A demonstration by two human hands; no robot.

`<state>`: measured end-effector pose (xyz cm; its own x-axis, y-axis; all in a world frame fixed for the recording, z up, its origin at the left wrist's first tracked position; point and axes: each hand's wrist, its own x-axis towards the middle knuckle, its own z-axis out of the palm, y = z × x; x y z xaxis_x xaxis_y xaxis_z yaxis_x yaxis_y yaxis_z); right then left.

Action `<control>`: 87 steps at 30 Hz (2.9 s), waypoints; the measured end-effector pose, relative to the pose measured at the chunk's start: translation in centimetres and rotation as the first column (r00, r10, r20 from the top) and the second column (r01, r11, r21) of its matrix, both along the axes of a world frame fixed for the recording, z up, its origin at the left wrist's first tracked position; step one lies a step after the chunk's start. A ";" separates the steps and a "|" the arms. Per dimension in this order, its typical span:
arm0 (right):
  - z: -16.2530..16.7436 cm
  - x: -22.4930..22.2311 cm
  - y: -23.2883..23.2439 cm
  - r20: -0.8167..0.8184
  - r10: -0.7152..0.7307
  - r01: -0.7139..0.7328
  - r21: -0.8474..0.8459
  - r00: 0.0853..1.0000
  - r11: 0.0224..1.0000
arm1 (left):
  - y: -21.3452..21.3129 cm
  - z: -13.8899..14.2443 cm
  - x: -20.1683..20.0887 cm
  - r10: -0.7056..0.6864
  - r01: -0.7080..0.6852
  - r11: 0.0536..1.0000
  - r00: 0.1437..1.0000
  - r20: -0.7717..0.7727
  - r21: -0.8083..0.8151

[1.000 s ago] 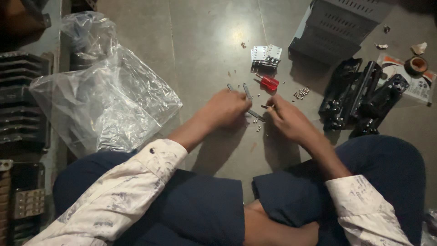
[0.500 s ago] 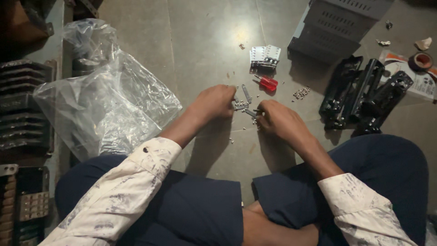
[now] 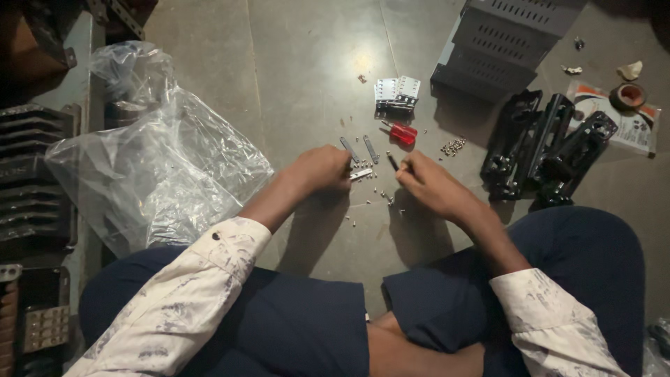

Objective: The person assembles a black metal hardware component using a red screwdriver, attaching parts and tightening screws. They then handle a white cable and a green cable, and gather small metal fasteners from the floor.

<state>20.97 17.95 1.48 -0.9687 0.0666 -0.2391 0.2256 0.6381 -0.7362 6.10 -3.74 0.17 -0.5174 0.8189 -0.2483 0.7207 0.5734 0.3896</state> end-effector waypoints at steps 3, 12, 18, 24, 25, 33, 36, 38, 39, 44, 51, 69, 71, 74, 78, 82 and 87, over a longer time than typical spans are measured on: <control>0.8 0.3 0.0 0.062 -0.133 0.142 -0.187 0.989 0.972 | 0.3 1.1 -1.0 -0.068 0.068 0.998 0.997 0.045 -0.002; 2.5 -0.4 -0.9 0.170 -0.203 0.261 -0.739 0.964 0.620 | -1.8 6.0 -2.5 0.120 -0.289 0.874 0.908 0.402 0.390; 1.4 -2.7 -1.2 0.128 -0.316 0.309 -0.708 0.940 0.634 | -2.2 6.1 -3.2 0.208 -0.614 0.738 0.601 0.772 0.280; 1.2 -6.2 -4.6 -0.193 -0.135 0.186 0.275 0.972 0.943 | -0.8 3.0 -3.7 0.281 -0.304 0.850 0.952 0.119 0.430; 1.2 -6.7 -5.2 -0.190 -0.126 0.185 0.334 0.974 0.924 | -0.8 2.7 -3.8 0.148 -0.051 0.905 0.968 -0.201 0.423; -1.1 -9.0 -6.2 -0.120 -0.155 0.189 0.366 0.981 0.911 | 0.4 1.6 -3.0 0.593 -0.628 0.762 0.774 0.221 0.156; -1.7 -9.6 -6.1 -0.090 -0.174 0.193 0.312 0.981 0.930 | 1.0 0.8 -2.8 0.614 -0.634 0.750 0.774 0.157 0.190; -1.5 -9.7 -5.7 -0.107 -0.182 0.207 0.299 0.977 0.932 | 1.6 0.3 -2.9 0.613 -0.628 0.755 0.778 0.136 0.189; -1.3 -9.6 -5.6 -0.106 -0.183 0.206 0.290 0.977 0.935 | 1.8 0.1 -2.9 0.611 -0.626 0.761 0.780 0.136 0.170; -0.3 -8.9 -3.9 -0.182 -0.369 0.346 -0.147 0.912 0.927 | 1.4 0.0 -2.7 0.603 -0.620 0.781 0.781 0.164 0.077; -0.1 -7.2 -2.5 0.156 -0.358 0.339 -0.776 0.921 0.533 | 2.1 2.2 -3.2 0.446 -0.696 0.652 0.673 0.590 0.301; -0.3 -7.0 -4.0 0.228 -0.221 0.273 -0.940 0.948 0.205 | 3.4 5.5 1.6 0.277 -0.420 0.846 0.872 0.403 0.328; -1.1 -7.1 -3.7 0.314 -0.261 0.362 -0.918 0.913 0.163 | 3.5 6.3 2.1 0.291 -0.451 0.831 0.851 0.437 0.325; -2.3 -7.3 -3.6 0.362 -0.241 0.392 -0.916 0.900 0.089 | 3.3 6.8 2.6 0.319 -0.459 0.851 0.838 0.443 0.256; -3.9 -7.3 -3.6 0.411 -0.238 0.430 -0.902 0.880 0.031 | 3.6 7.0 3.8 0.355 -0.441 0.858 0.880 0.315 0.263; -4.6 -7.6 -2.9 0.434 -0.243 0.443 -0.896 0.868 -0.019 | 3.7 7.3 5.4 0.290 -0.339 0.892 0.937 0.194 0.300; -4.5 -7.2 -1.8 0.421 -0.262 0.418 -0.906 0.869 -0.071 | 3.2 8.0 5.4 0.183 -0.115 0.867 0.979 -0.094 0.485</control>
<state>13.79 16.19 -2.98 -0.8774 0.0186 -0.4794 0.2659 -0.8129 -0.5182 11.48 -0.53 8.15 -0.6430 0.7307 0.2295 0.7054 0.4483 0.5490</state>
